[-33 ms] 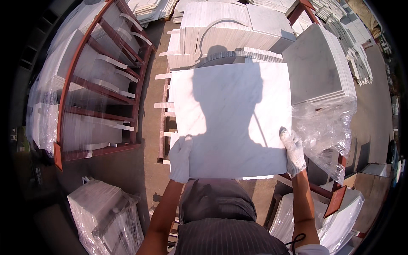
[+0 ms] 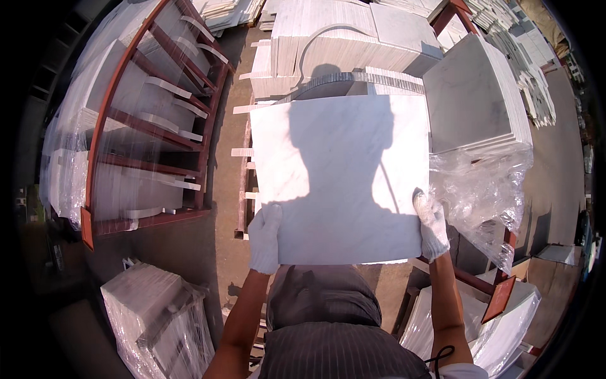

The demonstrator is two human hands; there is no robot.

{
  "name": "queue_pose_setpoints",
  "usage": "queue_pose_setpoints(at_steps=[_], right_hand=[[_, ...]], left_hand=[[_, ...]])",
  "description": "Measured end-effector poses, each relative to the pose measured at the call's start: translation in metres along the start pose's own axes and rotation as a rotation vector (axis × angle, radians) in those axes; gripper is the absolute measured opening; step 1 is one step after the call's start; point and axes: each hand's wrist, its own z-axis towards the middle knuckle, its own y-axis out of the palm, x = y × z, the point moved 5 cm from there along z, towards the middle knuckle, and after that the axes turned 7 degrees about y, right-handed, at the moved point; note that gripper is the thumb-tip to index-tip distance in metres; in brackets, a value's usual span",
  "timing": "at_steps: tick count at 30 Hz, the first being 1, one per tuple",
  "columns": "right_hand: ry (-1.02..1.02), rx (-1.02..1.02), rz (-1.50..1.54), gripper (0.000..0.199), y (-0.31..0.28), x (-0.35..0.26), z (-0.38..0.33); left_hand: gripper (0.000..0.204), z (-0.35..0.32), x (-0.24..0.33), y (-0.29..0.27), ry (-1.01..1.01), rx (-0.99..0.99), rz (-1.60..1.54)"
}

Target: The person walks through an outdoor yard filled with stacks of white tiles, selects a single tile from a wrapped pallet, and carries it into a warehouse. Inside, the person places the tile onto a small stack on the floor.

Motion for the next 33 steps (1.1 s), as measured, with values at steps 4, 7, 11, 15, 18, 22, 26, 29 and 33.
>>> queue_pose_setpoints(at_steps=[4, 7, 11, 15, 18, 22, 26, 29, 33], right_hand=[[0.091, -0.091, -0.233, 0.049, 0.022, 0.06, 0.013], [0.116, -0.171, -0.245, 0.056, 0.05, 0.069, 0.003], [0.079, -0.196, -0.201, 0.061, 0.078, 0.086, -0.006], [0.091, -0.234, -0.136, 0.045, 0.097, 0.082, -0.017], [0.091, -0.242, -0.112, 0.043, 0.107, 0.077, -0.025], [0.192, -0.256, -0.209, 0.046, 0.105, 0.08, -0.03], [0.276, -0.17, -0.363, 0.05, 0.088, 0.121, -0.024], [0.254, -0.098, -0.515, 0.059, 0.06, 0.194, -0.013], [0.334, -0.002, -0.482, 0.058, 0.037, 0.269, -0.006]], left_hand=[[0.024, -0.029, 0.015, -0.041, 0.061, 0.135, 0.076], [0.024, -0.042, 0.013, -0.071, 0.083, 0.196, 0.155], [0.024, -0.051, 0.01, -0.092, 0.046, 0.282, 0.062], [0.026, -0.054, 0.006, -0.114, 0.03, 0.275, 0.054], [0.029, -0.055, 0.007, -0.117, 0.045, 0.283, 0.051], [0.033, -0.058, -0.015, -0.125, -0.066, 0.288, 0.113], [0.036, -0.063, -0.057, -0.125, -0.231, 0.294, 0.098], [0.036, -0.065, -0.104, -0.118, -0.339, 0.292, 0.17], [0.035, -0.049, -0.189, -0.116, -0.353, 0.044, 0.339]])
